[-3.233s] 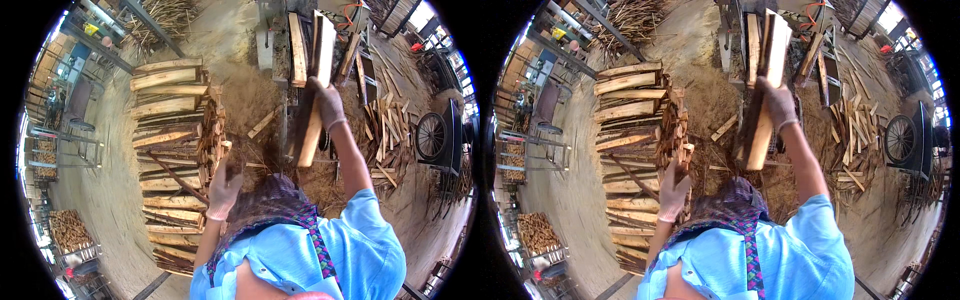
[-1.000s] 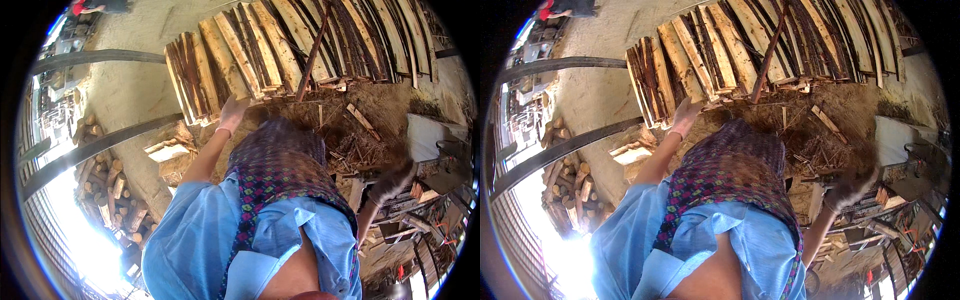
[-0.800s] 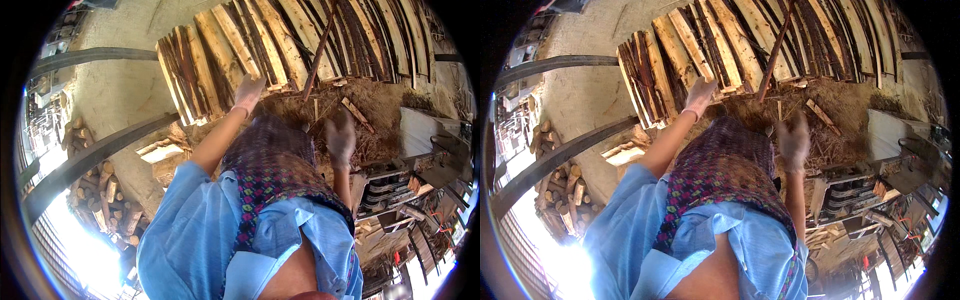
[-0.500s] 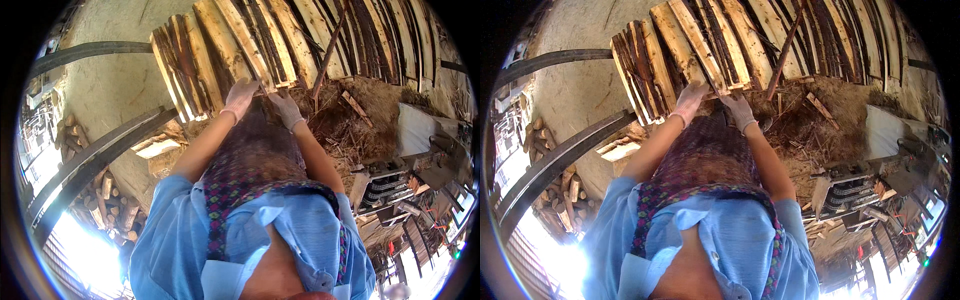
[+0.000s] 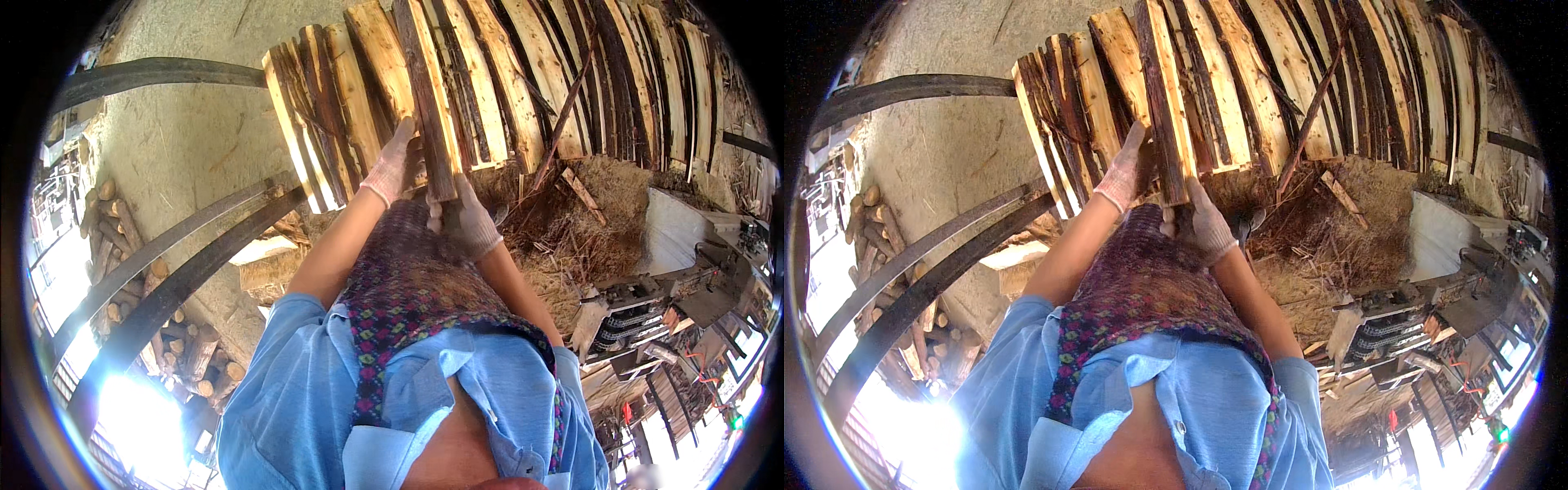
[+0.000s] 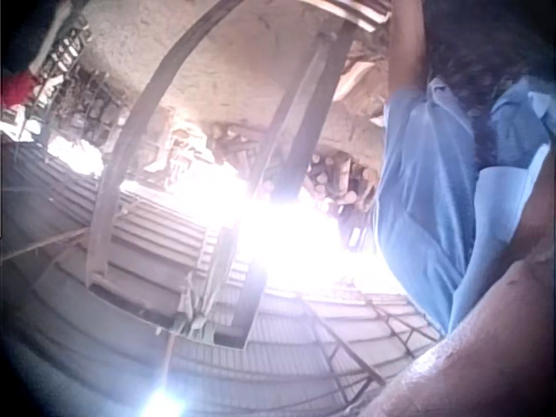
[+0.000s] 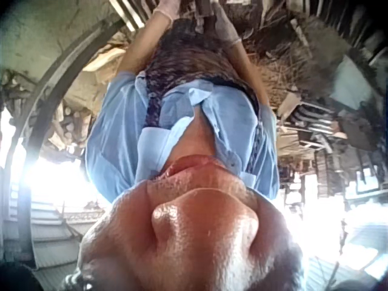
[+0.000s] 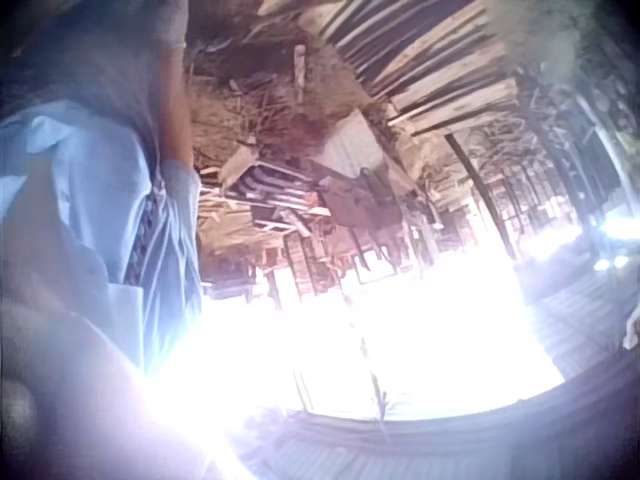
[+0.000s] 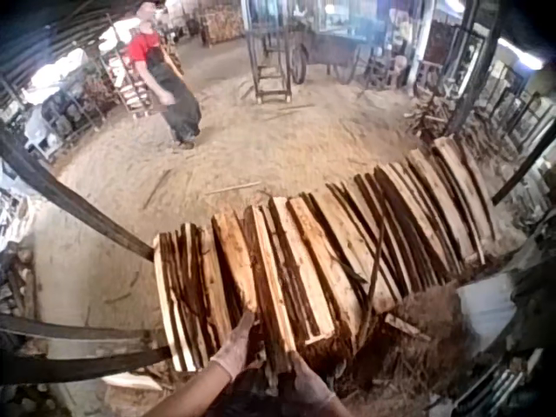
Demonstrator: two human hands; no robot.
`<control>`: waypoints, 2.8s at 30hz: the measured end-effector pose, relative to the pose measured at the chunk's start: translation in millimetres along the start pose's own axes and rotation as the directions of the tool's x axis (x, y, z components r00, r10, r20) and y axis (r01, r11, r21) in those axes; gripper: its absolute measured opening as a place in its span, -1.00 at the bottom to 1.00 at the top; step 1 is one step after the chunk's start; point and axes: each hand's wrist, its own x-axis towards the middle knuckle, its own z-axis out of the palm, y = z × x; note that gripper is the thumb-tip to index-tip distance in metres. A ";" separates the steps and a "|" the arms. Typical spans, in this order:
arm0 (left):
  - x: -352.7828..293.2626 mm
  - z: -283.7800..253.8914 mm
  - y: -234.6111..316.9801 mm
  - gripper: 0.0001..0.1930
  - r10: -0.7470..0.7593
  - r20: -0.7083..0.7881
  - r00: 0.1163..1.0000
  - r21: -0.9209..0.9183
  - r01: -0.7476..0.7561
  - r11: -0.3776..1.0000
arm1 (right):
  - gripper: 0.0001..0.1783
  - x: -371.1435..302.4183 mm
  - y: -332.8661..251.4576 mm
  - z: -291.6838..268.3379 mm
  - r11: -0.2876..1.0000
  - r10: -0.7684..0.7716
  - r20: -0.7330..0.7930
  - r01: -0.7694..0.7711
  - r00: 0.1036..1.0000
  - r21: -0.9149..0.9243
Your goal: The person picks up wooden planks from a pile and stacks them onto a metal rack. The person handles the planks one by one, placing them vertically on the rack.
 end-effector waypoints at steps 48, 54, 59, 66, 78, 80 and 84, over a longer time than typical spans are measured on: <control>-145.0 382.9 -137.7 -0.62 0.502 0.863 -0.055 0.095 -0.958 -0.269 | -0.49 -337.2 -146.8 -148.4 0.264 -0.940 -0.307 0.884 0.147 -0.385; -170.3 433.2 -164.3 -0.24 0.229 0.961 -0.156 -0.088 -0.956 -0.281 | -0.50 -391.0 -131.4 -186.6 0.237 -0.889 -0.452 0.914 0.068 -0.329; -174.1 462.4 -194.5 -0.06 0.065 0.986 -0.154 -0.138 -0.971 -0.194 | -0.53 -413.7 -114.0 -223.6 0.119 -0.860 -0.509 0.954 -0.039 -0.274; -164.7 441.8 -175.3 -0.14 -0.163 0.977 -0.141 -0.167 -0.973 -0.161 | -0.72 -452.4 -95.5 -268.4 0.153 -0.725 -0.679 0.935 -0.114 -0.320; -39.3 212.6 -113.1 -0.76 0.087 0.460 0.884 0.772 -0.446 0.452 | -0.42 -593.5 -182.7 -461.7 0.357 -0.589 -0.766 0.767 -0.259 -0.533; -23.9 181.7 -111.8 -0.75 0.116 0.403 0.908 0.788 -0.408 0.460 | -0.29 -603.4 -227.0 -499.5 0.462 -0.562 -0.774 0.665 -0.292 -0.587; -52.3 192.3 -118.8 -0.62 0.135 0.327 0.935 0.751 -0.344 0.564 | -0.33 -603.3 -316.4 -568.0 0.702 -0.606 -0.632 0.049 -0.482 -0.711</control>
